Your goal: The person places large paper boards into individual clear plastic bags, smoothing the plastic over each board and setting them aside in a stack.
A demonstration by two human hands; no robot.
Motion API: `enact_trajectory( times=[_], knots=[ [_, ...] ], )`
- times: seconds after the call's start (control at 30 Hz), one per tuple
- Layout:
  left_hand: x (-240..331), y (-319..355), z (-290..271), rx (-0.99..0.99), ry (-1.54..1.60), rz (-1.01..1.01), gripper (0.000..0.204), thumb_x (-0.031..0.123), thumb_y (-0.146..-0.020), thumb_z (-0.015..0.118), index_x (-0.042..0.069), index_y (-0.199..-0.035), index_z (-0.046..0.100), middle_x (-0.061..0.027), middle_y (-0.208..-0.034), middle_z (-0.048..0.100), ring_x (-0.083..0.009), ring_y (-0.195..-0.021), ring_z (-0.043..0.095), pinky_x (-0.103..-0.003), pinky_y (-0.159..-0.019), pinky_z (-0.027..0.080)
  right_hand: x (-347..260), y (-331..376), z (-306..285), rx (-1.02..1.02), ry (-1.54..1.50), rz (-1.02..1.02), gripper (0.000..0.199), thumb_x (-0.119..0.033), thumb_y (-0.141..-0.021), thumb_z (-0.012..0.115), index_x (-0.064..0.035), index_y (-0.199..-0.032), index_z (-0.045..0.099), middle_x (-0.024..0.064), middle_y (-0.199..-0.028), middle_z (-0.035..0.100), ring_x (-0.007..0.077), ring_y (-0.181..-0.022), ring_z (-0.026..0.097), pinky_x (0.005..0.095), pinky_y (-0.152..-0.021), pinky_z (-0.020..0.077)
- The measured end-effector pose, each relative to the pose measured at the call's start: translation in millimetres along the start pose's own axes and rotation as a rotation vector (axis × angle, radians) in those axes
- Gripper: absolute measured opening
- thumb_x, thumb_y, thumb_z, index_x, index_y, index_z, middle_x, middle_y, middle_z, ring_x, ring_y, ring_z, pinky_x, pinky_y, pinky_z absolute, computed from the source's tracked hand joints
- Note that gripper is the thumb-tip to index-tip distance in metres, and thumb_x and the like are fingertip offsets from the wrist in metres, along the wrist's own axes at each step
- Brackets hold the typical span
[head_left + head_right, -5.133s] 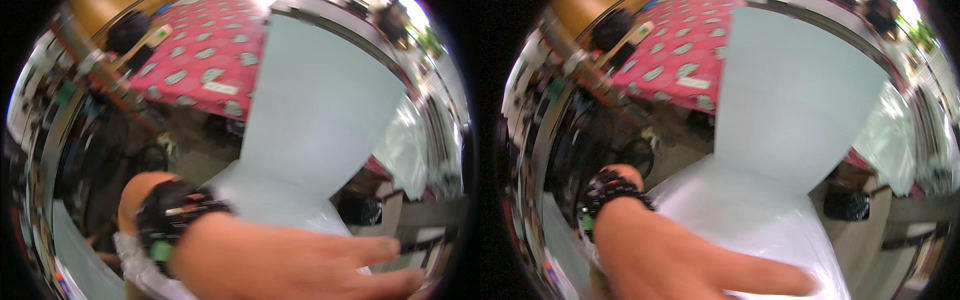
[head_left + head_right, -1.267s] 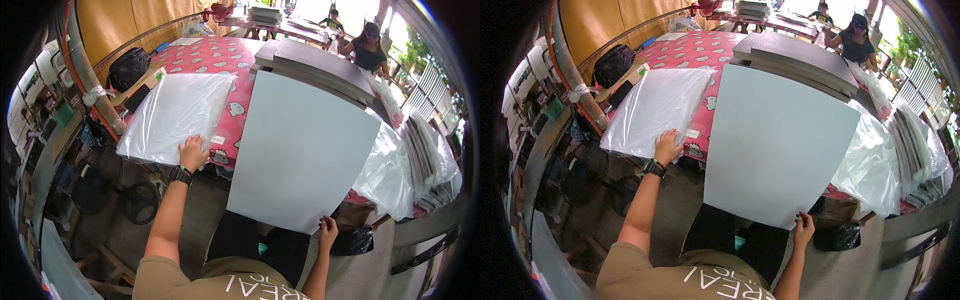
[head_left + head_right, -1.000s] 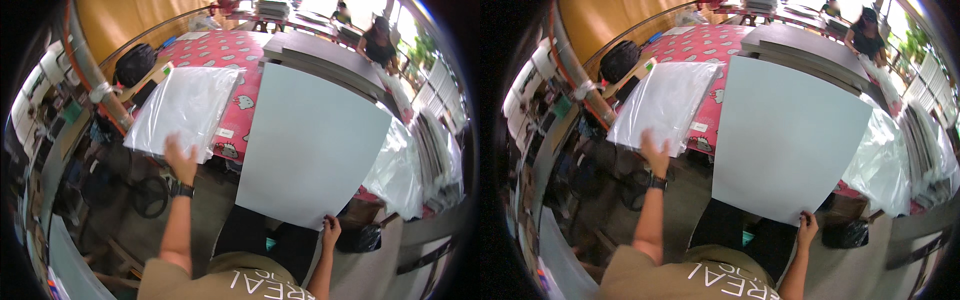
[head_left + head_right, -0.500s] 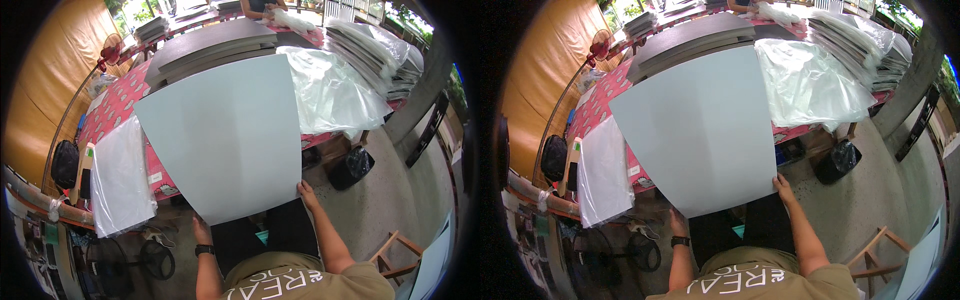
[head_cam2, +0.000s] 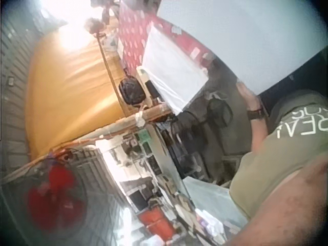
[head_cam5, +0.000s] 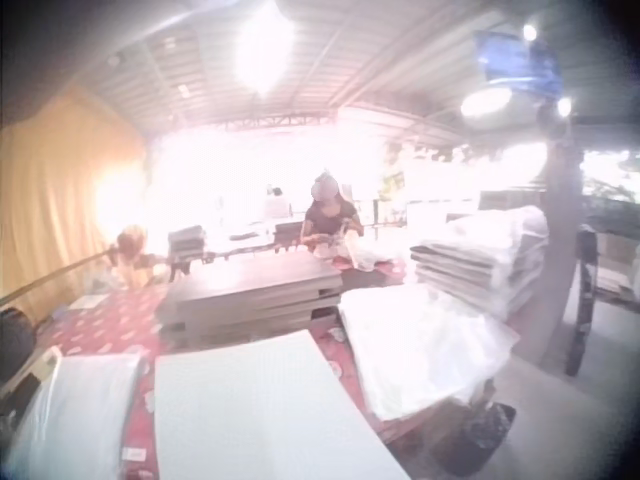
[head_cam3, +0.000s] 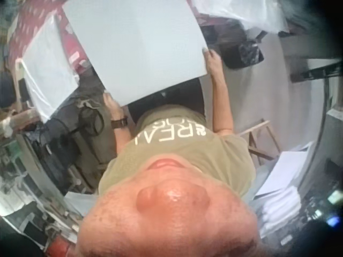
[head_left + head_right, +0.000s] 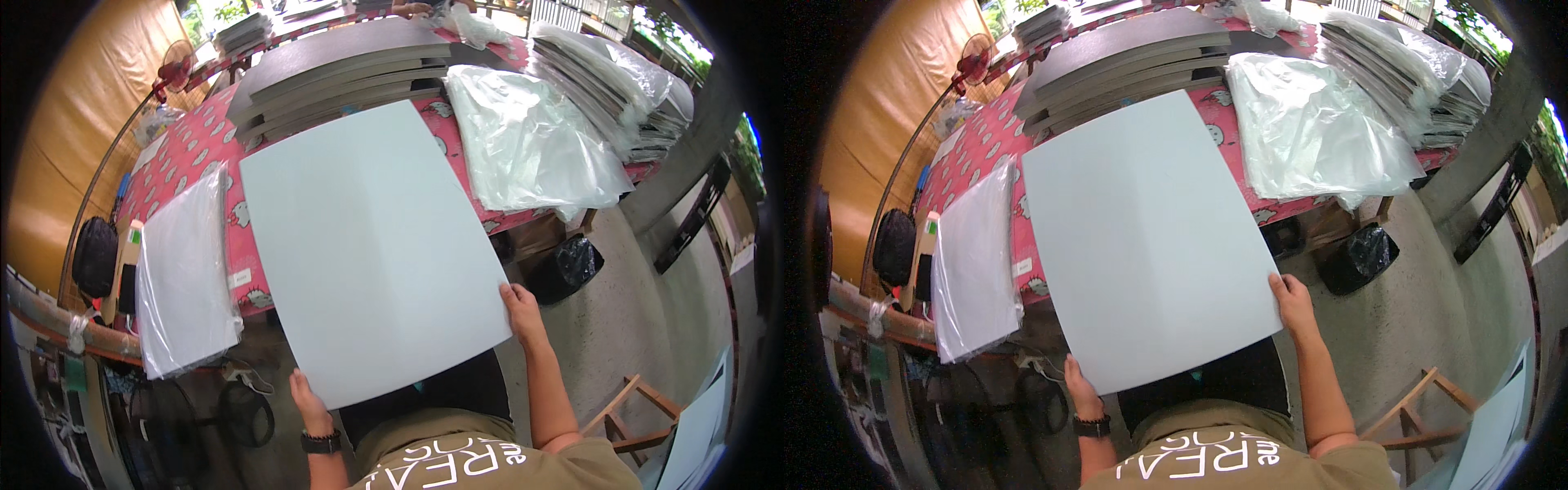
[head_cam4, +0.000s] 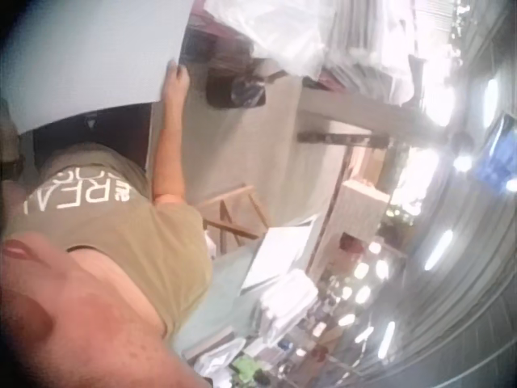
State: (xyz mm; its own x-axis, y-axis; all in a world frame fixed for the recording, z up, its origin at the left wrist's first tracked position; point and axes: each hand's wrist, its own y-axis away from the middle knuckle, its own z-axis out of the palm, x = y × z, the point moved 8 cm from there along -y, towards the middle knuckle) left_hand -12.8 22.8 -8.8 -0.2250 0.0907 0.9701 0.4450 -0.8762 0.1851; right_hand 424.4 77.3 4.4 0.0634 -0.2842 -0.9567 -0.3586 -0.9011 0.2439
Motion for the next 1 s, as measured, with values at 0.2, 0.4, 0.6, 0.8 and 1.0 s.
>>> enact_trajectory(
  times=[0.2,0.4,0.6,0.8,1.0],
  knots=[
    [23.6,-14.9,11.0,0.060,-0.004,-0.019,0.031,0.030,-0.090,0.035,0.001,-0.089,0.046,-0.0058,-0.084,0.052,-0.0127,-0.077,0.049,-0.027,-0.071,0.039,-27.4,-22.1,11.5,-0.022,0.000,-0.042,0.043,-0.036,-0.083,0.049,0.0062,-0.085,0.054,0.0081,-0.075,0.056,0.0121,-0.068,0.048,0.0261,-0.061,0.0397],
    [3.4,-23.2,-4.5,0.145,-0.238,0.182,0.032,0.028,-0.091,0.034,-0.002,-0.084,0.046,-0.0066,-0.078,0.052,-0.0128,-0.070,0.046,-0.028,-0.066,0.039,-5.9,-8.3,10.0,0.104,0.127,-0.207,0.040,-0.033,-0.082,0.050,0.0063,-0.085,0.054,0.0128,-0.072,0.057,0.0136,-0.068,0.051,0.0284,-0.062,0.0412],
    [-41.1,-26.9,-26.0,0.115,-0.253,0.340,0.031,0.026,-0.091,0.031,-0.002,-0.086,0.045,-0.0081,-0.076,0.049,-0.0149,-0.069,0.044,-0.028,-0.066,0.038,52.1,11.8,14.7,0.084,-0.085,-0.257,0.036,-0.029,-0.085,0.047,0.0053,-0.093,0.052,0.0085,-0.082,0.056,0.0136,-0.077,0.050,0.0257,-0.069,0.0400],
    [-69.2,-46.7,-13.3,0.229,-0.396,0.465,0.040,0.034,-0.091,0.028,-0.004,-0.089,0.043,-0.0121,-0.079,0.047,-0.0197,-0.074,0.043,-0.031,-0.071,0.036,87.9,-13.2,31.5,0.092,-0.186,-0.338,0.036,-0.029,-0.085,0.048,0.0048,-0.098,0.050,0.0095,-0.088,0.055,0.0150,-0.081,0.049,0.0263,-0.073,0.0394],
    [-89.6,-65.2,-15.8,0.080,-0.244,0.412,0.047,0.038,-0.091,0.024,-0.005,-0.097,0.041,-0.0144,-0.087,0.047,-0.0234,-0.079,0.045,-0.032,-0.075,0.036,80.3,-30.1,37.3,0.107,-0.191,-0.377,0.038,-0.031,-0.085,0.047,0.0050,-0.097,0.051,0.0098,-0.088,0.056,0.0151,-0.081,0.050,0.0269,-0.073,0.0394]
  ],
)
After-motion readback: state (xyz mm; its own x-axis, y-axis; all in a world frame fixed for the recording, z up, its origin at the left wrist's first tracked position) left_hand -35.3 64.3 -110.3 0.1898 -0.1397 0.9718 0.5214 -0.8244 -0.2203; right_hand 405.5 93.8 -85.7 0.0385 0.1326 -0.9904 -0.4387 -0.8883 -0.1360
